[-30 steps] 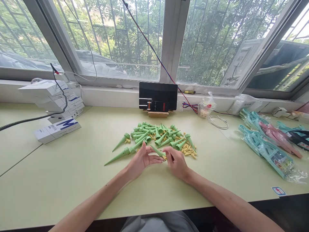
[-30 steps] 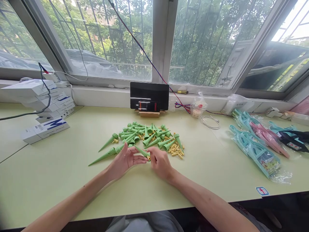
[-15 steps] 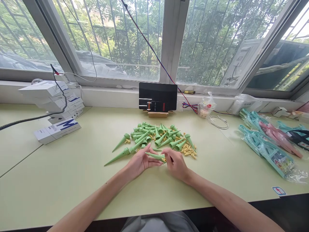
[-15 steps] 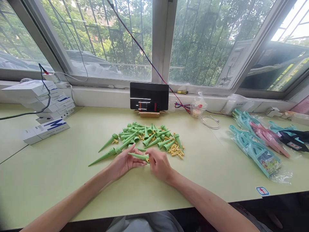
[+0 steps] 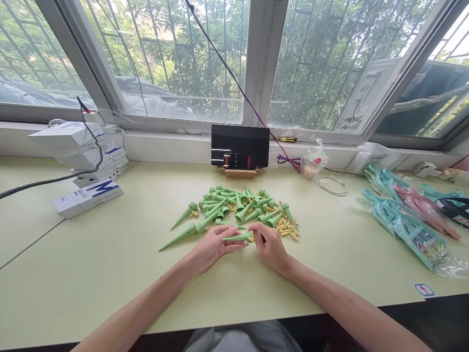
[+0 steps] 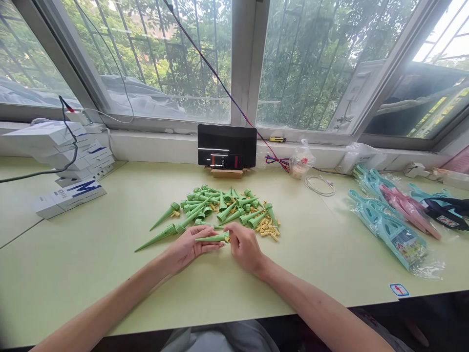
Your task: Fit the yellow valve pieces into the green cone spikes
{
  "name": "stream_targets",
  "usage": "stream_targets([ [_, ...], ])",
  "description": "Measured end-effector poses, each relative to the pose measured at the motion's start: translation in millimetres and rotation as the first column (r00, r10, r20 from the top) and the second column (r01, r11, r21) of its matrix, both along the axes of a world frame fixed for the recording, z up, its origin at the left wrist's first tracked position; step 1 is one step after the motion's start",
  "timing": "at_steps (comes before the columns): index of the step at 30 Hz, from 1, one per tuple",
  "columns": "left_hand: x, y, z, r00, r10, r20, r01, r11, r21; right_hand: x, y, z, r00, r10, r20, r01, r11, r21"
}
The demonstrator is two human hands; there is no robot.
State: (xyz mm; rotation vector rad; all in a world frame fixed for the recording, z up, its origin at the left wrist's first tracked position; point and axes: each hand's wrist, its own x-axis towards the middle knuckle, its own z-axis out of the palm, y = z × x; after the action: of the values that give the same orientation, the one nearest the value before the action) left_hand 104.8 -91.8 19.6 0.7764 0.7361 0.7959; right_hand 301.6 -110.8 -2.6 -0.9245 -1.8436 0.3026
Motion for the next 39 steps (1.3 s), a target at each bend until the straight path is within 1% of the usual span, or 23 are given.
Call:
stream_targets([
  [5,0.6,-0.9,1.1,0.999,-0.016,-0.037,0.017,1.0,0.021,1.1,1.5,-1.3,1.0,-0.016,0.004,0.016,1.0,-0.024],
  [8,0.8,-2.4,2.2,0.997,-0.045,-0.07,0.047,0.998,0.037,2.1,2.8,-2.7,1.0,-0.027,0.004,0.027,0.999,-0.035],
  [15,2.8,-8.8,2.9,0.984,-0.112,-0.14,0.131,0.981,0.14,2.7,2.7,-2.7,1.0,-0.013,-0.003,0.013,0.998,-0.062],
  [18,4.6,-11.2,4.4,0.983,-0.103,-0.151,0.127,0.979,0.158,2.3,3.6,-3.8,1.0,-0.009,0.015,0.01,0.999,-0.051],
  [21,5.7,-12.0,4.4,0.985,-0.094,-0.145,0.115,0.983,0.144,2.1,4.8,-6.0,1.0,0.0,0.029,0.0,1.0,-0.011],
  [25,5.3,-11.7,3.2,0.985,-0.095,-0.146,0.111,0.988,0.103,2.2,5.6,-7.1,0.997,0.041,0.062,-0.043,0.999,0.028],
  [32,0.4,-9.3,-1.1,0.989,-0.119,-0.092,0.125,0.99,0.066,3.5,5.8,-5.1,0.989,0.051,0.136,-0.055,0.998,0.03],
  [36,0.2,-7.6,-0.9,0.994,-0.091,-0.061,0.095,0.993,0.068,3.4,6.8,-6.2,0.988,0.047,0.147,-0.052,0.998,0.029],
  [39,0.6,-6.5,2.3,0.996,-0.047,-0.071,0.052,0.996,0.069,2.5,7.0,-6.4,0.988,0.047,0.15,-0.049,0.999,0.006],
])
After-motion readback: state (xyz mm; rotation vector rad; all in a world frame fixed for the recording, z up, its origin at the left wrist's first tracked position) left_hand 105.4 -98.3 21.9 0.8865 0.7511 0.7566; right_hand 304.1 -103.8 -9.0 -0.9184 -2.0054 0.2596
